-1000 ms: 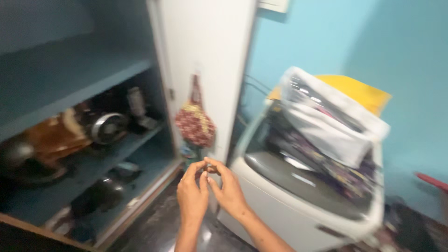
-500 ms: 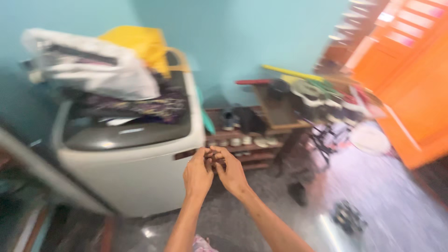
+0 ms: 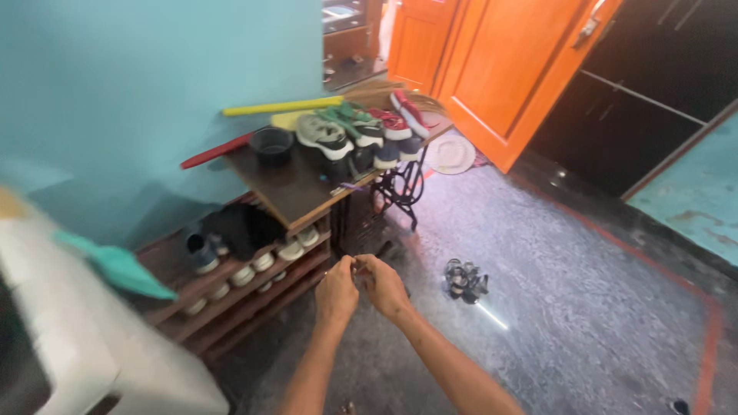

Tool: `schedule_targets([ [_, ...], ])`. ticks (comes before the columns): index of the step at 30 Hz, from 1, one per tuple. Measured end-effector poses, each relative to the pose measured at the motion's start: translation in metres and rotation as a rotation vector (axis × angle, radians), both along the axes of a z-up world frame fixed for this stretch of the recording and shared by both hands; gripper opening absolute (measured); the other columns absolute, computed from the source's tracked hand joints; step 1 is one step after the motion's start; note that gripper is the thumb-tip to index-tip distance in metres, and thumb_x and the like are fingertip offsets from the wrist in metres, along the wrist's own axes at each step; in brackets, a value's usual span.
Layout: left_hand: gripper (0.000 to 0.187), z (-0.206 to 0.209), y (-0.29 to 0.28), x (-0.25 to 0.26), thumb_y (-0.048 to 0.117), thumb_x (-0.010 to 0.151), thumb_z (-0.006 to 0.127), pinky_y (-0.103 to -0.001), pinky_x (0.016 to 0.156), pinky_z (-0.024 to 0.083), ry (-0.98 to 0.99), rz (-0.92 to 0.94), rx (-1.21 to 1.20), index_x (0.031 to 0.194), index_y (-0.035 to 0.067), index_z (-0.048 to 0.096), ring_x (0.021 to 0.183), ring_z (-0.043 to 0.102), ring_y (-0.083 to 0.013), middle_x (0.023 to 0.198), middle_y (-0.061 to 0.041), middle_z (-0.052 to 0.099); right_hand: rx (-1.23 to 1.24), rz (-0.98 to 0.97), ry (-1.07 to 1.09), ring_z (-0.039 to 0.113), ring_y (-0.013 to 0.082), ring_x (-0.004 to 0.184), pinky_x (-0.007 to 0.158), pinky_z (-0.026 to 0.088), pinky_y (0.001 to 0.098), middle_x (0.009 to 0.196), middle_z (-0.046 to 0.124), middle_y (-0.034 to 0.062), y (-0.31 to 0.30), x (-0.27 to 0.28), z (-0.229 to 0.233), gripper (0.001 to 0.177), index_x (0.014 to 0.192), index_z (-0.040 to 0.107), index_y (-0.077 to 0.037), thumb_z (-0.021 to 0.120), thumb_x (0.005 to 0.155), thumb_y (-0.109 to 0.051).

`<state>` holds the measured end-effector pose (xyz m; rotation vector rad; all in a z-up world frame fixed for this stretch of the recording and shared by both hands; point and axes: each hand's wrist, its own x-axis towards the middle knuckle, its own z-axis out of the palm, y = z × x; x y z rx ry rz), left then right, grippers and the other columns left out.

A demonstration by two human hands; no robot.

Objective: The person picks up various pairs of shoes and sandals from a cluttered wooden rack and places them into a cabinet. The items handled include beige sandals, red sneakers, green flip-flops, blue slip-ons, white sneakers, and black boots. The person also places a plastic bag and a patterned cloth into the cabinet.

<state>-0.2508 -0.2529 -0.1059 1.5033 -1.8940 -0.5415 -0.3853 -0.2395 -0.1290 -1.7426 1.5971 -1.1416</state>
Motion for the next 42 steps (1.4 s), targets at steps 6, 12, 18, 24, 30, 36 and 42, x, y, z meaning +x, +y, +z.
schedule_targets([
  [6,0.018,-0.01,-0.087,-0.069,0.011,0.092,0.058,-0.052,0.08,0.054,0.012,-0.106,0.053,0.109,0.011,0.063,0.099,0.069,-0.0392,0.107,-0.015,0.073,-0.001,-0.041,-0.018,0.074,0.0249,0.102,0.086,0.057,0.0341,0.106,0.075,0.0121,-0.068,-0.069,-0.002,0.054,0.129,0.059,-0.009,0.06,0.079,0.012],
  [12,0.02,-0.011,-0.151,-0.134,0.007,0.09,0.059,-0.053,0.08,0.054,0.02,-0.192,0.017,0.109,0.01,0.064,0.1,0.069,-0.04,0.107,-0.016,0.073,0.041,-0.125,-0.03,0.076,0.0246,0.099,0.088,0.056,0.0364,0.102,0.077,0.0109,-0.124,-0.128,0.003,0.049,0.126,0.06,-0.009,0.062,0.081,0.01],
  [18,0.021,-0.006,-0.217,-0.194,0.008,0.089,0.062,-0.052,0.079,0.055,0.019,-0.197,0.071,0.11,0.011,0.064,0.1,0.07,-0.0387,0.109,-0.014,0.073,0.014,-0.111,-0.011,0.075,0.0255,0.098,0.088,0.056,0.0367,0.102,0.077,0.0111,-0.195,-0.193,-0.005,0.047,0.124,0.062,-0.009,0.063,0.08,0.01],
  [24,0.025,-0.01,-0.29,-0.258,0.009,0.086,0.065,-0.05,0.08,0.055,-0.039,-0.144,0.11,0.111,0.012,0.064,0.101,0.07,-0.0368,0.11,-0.012,0.073,0.041,-0.069,-0.029,0.073,0.0253,0.099,0.088,0.055,0.0369,0.103,0.075,0.0117,-0.276,-0.255,-0.013,0.051,0.126,0.06,-0.008,0.066,0.079,0.008],
  [30,0.022,-0.003,-0.346,-0.296,0.012,0.089,0.066,-0.049,0.08,0.055,0.028,-0.105,0.141,0.111,0.014,0.064,0.101,0.07,-0.0359,0.11,-0.01,0.074,0.081,-0.001,-0.037,0.073,0.0256,0.101,0.089,0.055,0.0378,0.103,0.075,0.0122,-0.351,-0.295,-0.024,0.047,0.122,0.062,-0.007,0.067,0.078,0.008],
  [36,0.023,-0.005,-0.412,-0.31,0.01,0.085,0.071,-0.049,0.081,0.054,0.051,-0.082,0.039,0.107,0.011,0.065,0.101,0.069,-0.0362,0.107,-0.011,0.073,0.093,0.055,-0.061,0.075,0.023,0.101,0.089,0.056,0.0371,0.105,0.077,0.0097,-0.431,-0.319,-0.036,0.039,0.119,0.065,-0.007,0.066,0.082,0.004],
  [42,0.031,-0.021,-0.487,-0.322,0.013,0.082,0.075,-0.048,0.088,0.051,-0.027,0.003,-0.036,0.111,0.01,0.063,0.106,0.065,-0.0366,0.111,-0.013,0.069,0.115,0.044,-0.051,0.074,0.022,0.099,0.09,0.057,0.0357,0.103,0.076,0.0102,-0.504,-0.346,-0.048,0.038,0.123,0.068,-0.009,0.071,0.086,0.0],
])
